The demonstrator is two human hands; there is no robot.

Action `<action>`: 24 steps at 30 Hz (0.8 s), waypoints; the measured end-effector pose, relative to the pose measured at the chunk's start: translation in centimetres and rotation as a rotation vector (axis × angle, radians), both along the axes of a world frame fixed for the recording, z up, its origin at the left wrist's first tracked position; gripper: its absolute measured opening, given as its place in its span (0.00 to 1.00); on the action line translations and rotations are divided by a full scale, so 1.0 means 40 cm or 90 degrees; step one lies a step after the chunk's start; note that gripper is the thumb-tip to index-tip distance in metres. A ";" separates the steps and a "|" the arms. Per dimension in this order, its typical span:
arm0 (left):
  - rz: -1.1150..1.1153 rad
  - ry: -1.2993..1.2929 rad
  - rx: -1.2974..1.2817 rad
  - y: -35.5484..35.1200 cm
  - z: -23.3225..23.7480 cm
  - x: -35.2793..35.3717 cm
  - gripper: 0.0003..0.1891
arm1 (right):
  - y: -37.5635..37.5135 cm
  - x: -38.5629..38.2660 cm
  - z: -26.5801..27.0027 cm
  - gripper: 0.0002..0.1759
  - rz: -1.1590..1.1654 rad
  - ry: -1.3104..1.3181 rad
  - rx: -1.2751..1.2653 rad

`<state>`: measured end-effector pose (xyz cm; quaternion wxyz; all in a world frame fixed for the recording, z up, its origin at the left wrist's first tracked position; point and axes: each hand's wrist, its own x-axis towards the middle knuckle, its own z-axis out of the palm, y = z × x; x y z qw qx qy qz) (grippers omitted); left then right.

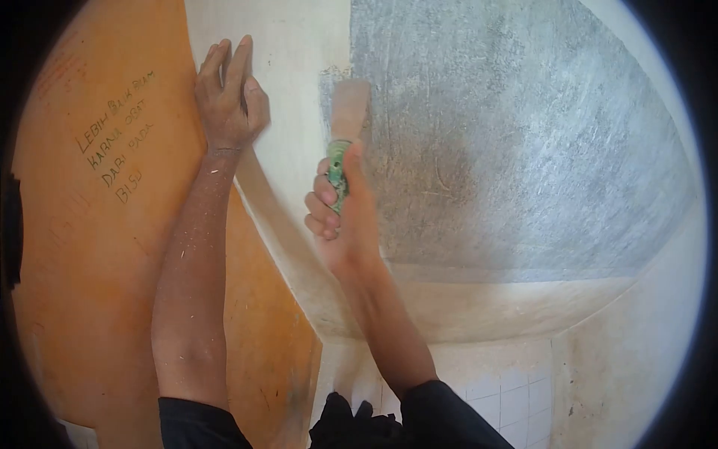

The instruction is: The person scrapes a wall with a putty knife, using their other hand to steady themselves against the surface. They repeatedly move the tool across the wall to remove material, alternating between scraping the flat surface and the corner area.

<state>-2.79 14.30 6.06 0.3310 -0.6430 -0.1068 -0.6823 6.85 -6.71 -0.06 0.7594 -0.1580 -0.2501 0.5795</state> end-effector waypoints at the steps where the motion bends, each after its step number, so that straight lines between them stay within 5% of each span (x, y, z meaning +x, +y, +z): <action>1: 0.009 0.003 -0.001 0.000 0.003 -0.006 0.29 | -0.002 0.007 0.006 0.25 -0.010 -0.021 -0.020; 5: -0.001 -0.001 0.006 0.003 0.003 -0.003 0.30 | -0.016 -0.027 0.054 0.25 -0.007 -0.005 0.001; 8: 0.007 0.000 0.004 0.004 0.002 -0.003 0.30 | -0.016 0.003 -0.031 0.24 0.005 -0.017 -0.021; 14: -0.003 0.000 0.000 -0.006 0.002 -0.004 0.30 | 0.032 0.026 0.142 0.24 -0.040 -0.099 0.067; 19: 0.010 -0.008 0.005 0.002 0.000 -0.002 0.30 | 0.002 0.000 -0.018 0.24 0.000 -0.045 -0.005; 24: 0.007 -0.005 -0.003 0.003 0.008 -0.001 0.29 | 0.001 -0.019 0.045 0.23 -0.021 -0.080 0.019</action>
